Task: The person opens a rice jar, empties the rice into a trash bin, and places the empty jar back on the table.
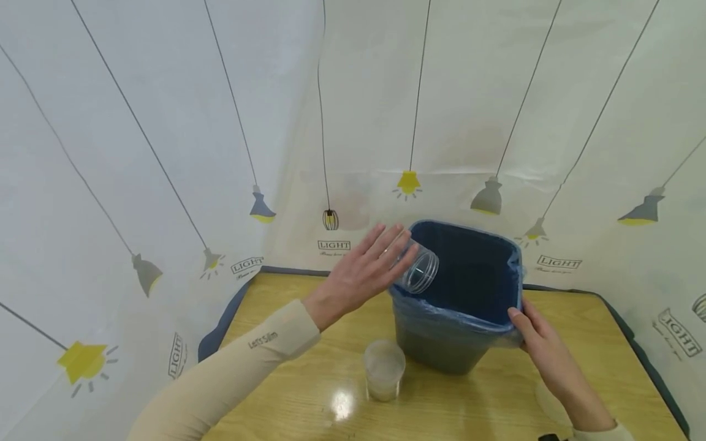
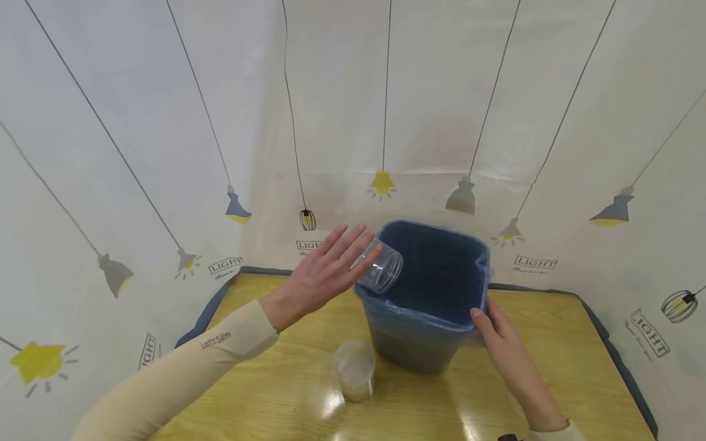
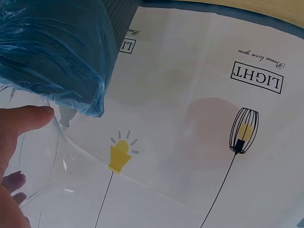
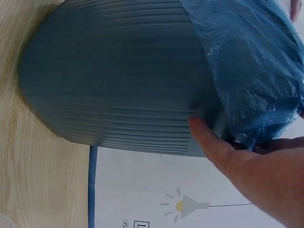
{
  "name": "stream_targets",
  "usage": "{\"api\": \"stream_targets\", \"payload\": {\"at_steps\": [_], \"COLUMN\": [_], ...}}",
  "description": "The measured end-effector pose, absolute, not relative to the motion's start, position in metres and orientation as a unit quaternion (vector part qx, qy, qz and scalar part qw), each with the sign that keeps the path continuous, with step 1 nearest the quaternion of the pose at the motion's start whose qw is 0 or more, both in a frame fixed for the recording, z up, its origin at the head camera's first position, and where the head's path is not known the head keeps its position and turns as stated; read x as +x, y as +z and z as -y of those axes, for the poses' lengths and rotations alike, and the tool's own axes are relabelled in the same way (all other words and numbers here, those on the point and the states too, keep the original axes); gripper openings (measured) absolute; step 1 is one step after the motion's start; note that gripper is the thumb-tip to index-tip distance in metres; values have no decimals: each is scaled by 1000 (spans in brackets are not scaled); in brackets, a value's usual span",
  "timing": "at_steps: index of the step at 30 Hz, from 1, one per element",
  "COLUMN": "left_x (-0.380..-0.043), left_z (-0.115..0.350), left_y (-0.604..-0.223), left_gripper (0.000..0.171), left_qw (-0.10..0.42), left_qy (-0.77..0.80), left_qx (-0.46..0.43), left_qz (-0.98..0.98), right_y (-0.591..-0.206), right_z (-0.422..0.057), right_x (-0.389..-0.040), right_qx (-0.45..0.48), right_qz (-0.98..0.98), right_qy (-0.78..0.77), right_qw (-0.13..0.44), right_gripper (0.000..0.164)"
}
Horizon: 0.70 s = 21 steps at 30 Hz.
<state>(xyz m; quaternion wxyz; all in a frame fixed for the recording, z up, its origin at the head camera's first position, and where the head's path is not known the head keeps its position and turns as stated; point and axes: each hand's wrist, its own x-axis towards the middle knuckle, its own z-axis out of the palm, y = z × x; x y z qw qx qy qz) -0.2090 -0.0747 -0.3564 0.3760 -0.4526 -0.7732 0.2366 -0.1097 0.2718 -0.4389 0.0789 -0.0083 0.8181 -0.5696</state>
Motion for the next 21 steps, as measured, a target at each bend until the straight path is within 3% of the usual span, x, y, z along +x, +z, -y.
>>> {"api": "stream_targets", "payload": {"at_steps": [9,21], "left_x": [-209,-204], "left_z": [82,102], "left_y": [-364,-378], "left_gripper": [69,93], "left_qw": [390,400], "left_qy": [148,-38], "left_qx": [-440,-406], "left_qz": [795,821], "right_y": [-437,-437], "right_z": [-270,-269], "right_x": [-110,-111], "right_qx": [0,10], "right_qz": [-817,-817], "right_qy": [-571,-570], "right_qw": [82,85], "right_gripper": [78,78]}}
